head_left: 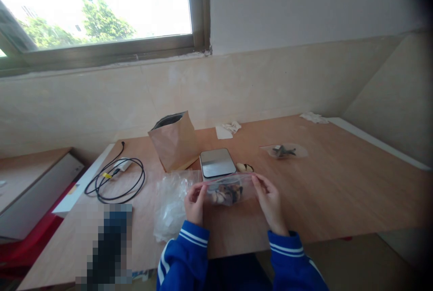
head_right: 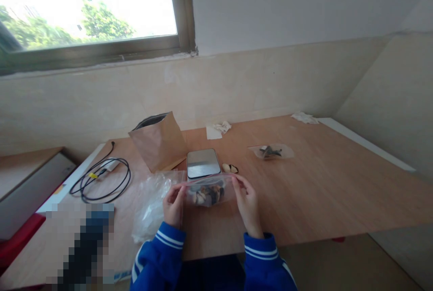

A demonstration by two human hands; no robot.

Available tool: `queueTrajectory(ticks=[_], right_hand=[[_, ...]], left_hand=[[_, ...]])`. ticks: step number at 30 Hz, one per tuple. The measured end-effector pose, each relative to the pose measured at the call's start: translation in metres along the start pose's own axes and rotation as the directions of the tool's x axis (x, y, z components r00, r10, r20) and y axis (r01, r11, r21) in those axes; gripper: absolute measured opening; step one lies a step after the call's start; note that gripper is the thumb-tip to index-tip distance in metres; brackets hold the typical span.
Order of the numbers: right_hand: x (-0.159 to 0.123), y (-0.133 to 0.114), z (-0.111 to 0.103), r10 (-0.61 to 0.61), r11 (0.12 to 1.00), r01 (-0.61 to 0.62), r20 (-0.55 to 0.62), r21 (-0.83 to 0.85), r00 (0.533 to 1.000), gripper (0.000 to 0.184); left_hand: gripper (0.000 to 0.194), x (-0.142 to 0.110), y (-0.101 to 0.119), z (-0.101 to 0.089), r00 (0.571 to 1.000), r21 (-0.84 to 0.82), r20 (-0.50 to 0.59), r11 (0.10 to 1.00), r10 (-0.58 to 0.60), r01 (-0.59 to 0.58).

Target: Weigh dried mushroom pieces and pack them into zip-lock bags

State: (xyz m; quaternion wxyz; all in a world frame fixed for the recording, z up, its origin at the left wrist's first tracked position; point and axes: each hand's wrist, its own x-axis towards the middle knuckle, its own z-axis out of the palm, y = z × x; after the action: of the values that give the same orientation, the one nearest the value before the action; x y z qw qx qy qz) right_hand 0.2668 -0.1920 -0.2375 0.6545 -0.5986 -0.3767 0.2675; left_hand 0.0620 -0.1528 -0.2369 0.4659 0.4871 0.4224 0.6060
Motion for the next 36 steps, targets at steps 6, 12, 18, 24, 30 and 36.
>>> queueTrajectory(ticks=[6, 12, 18, 24, 30, 36], right_hand=[[-0.004, -0.004, -0.006, 0.011, 0.998, -0.01, 0.017, -0.059, 1.0, 0.037], [-0.006, 0.001, -0.004, 0.003, 0.999, -0.006, -0.063, -0.052, 0.998, 0.04], [-0.006, 0.004, 0.0, 0.041, 0.999, -0.041, -0.067, -0.005, 0.997, 0.043], [-0.011, -0.001, 0.009, 0.06, 0.991, -0.059, -0.004, 0.122, 0.998, 0.037], [-0.015, 0.006, 0.015, 0.092, 0.981, -0.104, 0.084, 0.163, 0.992, 0.041], [-0.016, 0.007, 0.012, 0.177, 0.953, -0.209, 0.157, 0.221, 0.972, 0.037]], left_hand=[[0.02, -0.001, 0.001, 0.0, 0.999, 0.026, 0.01, 0.999, 0.037, -0.038], [0.021, 0.0, 0.002, 0.003, 0.999, 0.004, -0.041, 1.0, 0.014, -0.014], [0.022, 0.001, -0.001, 0.0, 0.999, 0.044, -0.015, 0.998, 0.035, -0.035], [0.024, 0.0, -0.001, 0.001, 0.999, 0.002, -0.02, 1.0, 0.03, -0.03], [0.023, -0.001, 0.001, 0.002, 0.998, -0.078, 0.066, 0.997, -0.022, 0.027], [0.018, 0.0, -0.001, 0.0, 0.993, -0.02, 0.119, 1.0, 0.012, -0.009]])
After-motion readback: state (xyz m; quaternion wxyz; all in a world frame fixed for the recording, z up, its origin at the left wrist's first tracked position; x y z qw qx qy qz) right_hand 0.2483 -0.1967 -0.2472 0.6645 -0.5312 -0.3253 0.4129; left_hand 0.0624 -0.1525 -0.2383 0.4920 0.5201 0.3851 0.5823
